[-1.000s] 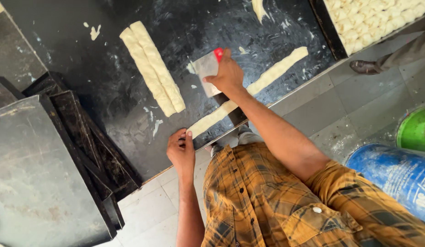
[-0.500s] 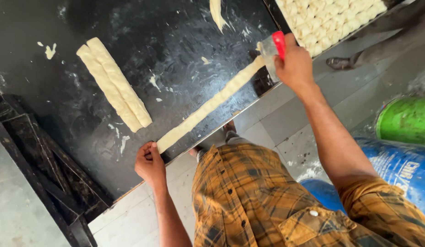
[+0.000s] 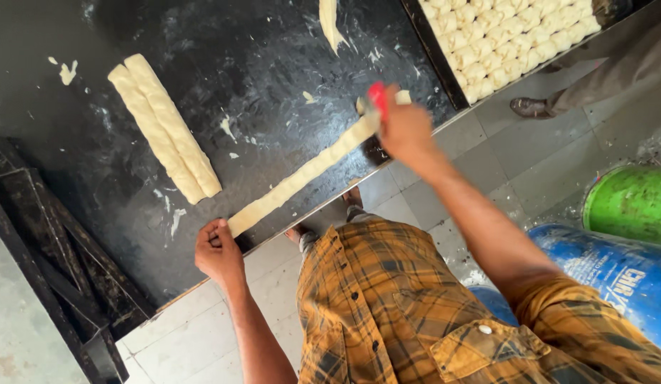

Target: The person cuts a strip of dough into small pieces using a bench scraper and shapes each piece by hand into small rounds, placing them onto a large baking tray.

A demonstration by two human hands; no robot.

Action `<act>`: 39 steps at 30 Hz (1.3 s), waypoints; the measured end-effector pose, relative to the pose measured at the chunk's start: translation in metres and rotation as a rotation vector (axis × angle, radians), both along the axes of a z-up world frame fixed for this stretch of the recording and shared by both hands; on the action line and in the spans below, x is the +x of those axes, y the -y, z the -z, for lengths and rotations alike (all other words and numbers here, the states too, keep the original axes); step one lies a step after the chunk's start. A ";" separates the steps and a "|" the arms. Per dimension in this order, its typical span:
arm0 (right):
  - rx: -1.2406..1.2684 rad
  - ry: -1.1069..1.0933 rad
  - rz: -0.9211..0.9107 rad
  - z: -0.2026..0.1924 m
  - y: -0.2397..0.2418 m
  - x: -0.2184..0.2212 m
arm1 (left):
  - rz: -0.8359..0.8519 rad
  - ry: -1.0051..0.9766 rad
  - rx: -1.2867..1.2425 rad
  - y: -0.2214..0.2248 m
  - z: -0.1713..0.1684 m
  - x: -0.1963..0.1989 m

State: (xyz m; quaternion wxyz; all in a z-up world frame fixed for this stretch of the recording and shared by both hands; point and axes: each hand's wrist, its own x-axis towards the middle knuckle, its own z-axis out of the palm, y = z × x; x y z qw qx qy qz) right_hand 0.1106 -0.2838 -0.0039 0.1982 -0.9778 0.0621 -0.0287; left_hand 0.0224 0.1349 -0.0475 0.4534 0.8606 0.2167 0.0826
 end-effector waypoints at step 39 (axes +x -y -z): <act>-0.011 -0.023 0.009 0.017 -0.148 -0.005 | 0.253 -0.040 -0.322 -0.041 0.004 0.007</act>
